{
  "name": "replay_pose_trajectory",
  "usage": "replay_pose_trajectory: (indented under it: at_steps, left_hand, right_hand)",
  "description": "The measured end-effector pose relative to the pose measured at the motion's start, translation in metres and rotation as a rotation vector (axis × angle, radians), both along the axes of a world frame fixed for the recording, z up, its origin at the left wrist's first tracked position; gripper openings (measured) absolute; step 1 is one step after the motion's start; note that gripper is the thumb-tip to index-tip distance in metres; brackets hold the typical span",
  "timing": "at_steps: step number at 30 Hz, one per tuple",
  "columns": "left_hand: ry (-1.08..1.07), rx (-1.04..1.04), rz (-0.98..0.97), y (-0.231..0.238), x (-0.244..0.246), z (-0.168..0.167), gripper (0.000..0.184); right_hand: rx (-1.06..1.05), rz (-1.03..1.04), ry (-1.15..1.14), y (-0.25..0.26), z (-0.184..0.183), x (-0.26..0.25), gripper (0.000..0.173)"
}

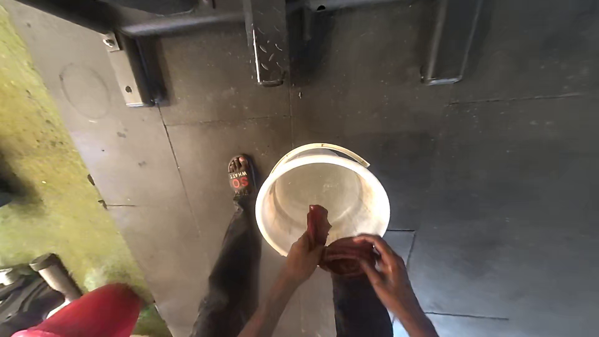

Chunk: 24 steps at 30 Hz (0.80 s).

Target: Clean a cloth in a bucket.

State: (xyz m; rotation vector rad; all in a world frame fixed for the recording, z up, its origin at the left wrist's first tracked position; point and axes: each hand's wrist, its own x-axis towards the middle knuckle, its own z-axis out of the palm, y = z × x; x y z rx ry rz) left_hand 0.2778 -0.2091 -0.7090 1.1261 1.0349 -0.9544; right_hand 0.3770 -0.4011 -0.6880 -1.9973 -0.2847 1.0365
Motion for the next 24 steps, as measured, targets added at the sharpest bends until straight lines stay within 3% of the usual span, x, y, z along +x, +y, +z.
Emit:
replay_pose_trajectory:
  at_steps: [2, 4, 8, 10, 12, 15, 19, 22, 24]
  left_hand:
    - [-0.017, -0.018, -0.014, 0.005, 0.006, 0.015, 0.038]
    - [-0.005, 0.008, -0.039, 0.011, 0.015, 0.028, 0.034]
    - [0.081, 0.123, -0.209, 0.028, 0.037, 0.05, 0.032]
    - [0.073, 0.109, -0.293, 0.039, 0.048, 0.062, 0.031]
    - [0.031, 0.055, -0.321, 0.05, 0.059, 0.072, 0.031]
    - [0.001, -0.072, -0.253, 0.062, 0.082, 0.079, 0.037]
    - [-0.042, -0.067, -0.055, 0.073, 0.083, 0.052, 0.069]
    - [-0.087, 0.142, 0.046, 0.076, 0.076, 0.014, 0.071]
    - [-0.006, 0.145, 0.171, 0.067, 0.063, -0.022, 0.067]
  right_hand:
    - [0.013, 0.093, 0.065, 0.012, -0.03, 0.02, 0.036]
    - [0.074, 0.25, 0.096, 0.028, -0.043, 0.035, 0.058]
    - [0.296, 0.617, 0.094, 0.059, -0.03, 0.053, 0.111]
    - [0.23, 0.812, 0.122, 0.068, -0.022, 0.058, 0.134]
    - [0.196, 0.853, 0.101, 0.068, -0.026, 0.056, 0.133]
    - [0.372, 0.566, 0.123, 0.053, -0.043, 0.043, 0.097]
    - [0.42, -0.037, 0.765, 0.049, -0.042, 0.02, 0.053]
    - [0.433, -0.462, 1.115, 0.042, -0.046, -0.004, 0.053]
    - [0.479, -0.716, 1.296, 0.045, -0.042, -0.016, 0.046]
